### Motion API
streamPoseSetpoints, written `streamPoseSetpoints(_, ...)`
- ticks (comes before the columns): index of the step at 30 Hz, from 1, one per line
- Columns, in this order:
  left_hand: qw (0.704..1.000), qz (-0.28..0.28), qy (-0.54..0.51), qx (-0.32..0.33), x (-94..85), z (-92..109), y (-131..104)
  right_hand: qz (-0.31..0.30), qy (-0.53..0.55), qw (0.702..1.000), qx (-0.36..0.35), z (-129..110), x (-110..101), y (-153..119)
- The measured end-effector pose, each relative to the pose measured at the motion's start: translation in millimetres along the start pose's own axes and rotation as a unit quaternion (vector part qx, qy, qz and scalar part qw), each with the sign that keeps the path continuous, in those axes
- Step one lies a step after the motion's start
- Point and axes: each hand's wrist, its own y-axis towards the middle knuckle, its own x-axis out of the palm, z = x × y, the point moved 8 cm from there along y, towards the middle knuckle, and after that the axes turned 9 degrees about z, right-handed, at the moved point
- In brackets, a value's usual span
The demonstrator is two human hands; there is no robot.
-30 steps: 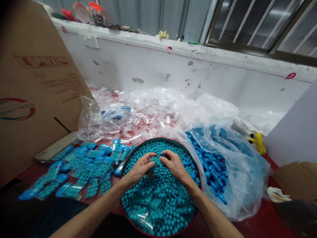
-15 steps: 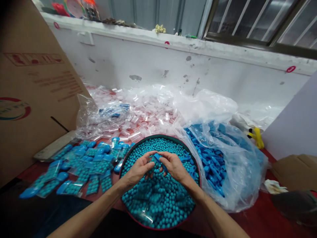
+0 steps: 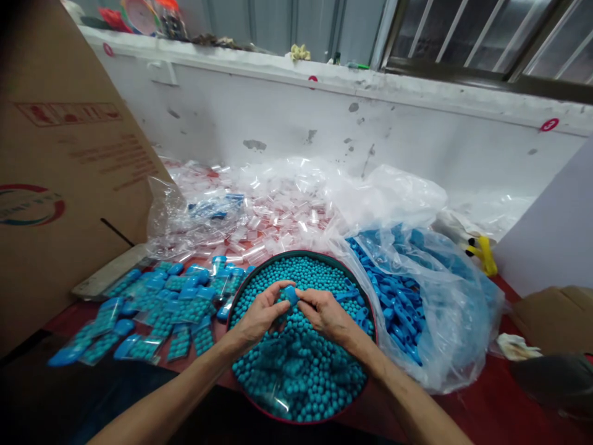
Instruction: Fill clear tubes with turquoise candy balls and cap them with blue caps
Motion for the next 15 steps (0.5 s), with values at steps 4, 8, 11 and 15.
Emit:
streamPoseSetpoints(4, 0.999, -0.036, 0.002, -0.006, 4.3, 0, -3, -0.054, 0.059, 0.994, 0.076, 15, 3, -3)
streamPoseSetpoints(8, 0.999, -0.032, 0.011, 0.002, 3.9, 5, -4, -0.033, 0.066, 0.995, 0.068, 14, -2, -3)
streamPoseSetpoints(11, 0.999, -0.044, 0.018, -0.002, 6.3, 7, -4, -0.055, 0.065, 0.994, 0.065, 11, -1, -4)
streamPoseSetpoints(15, 0.999, -0.033, 0.02, -0.014, 5.9, -1, -4, -0.016, 0.007, 1.0, -0.007, -3, -5, -3)
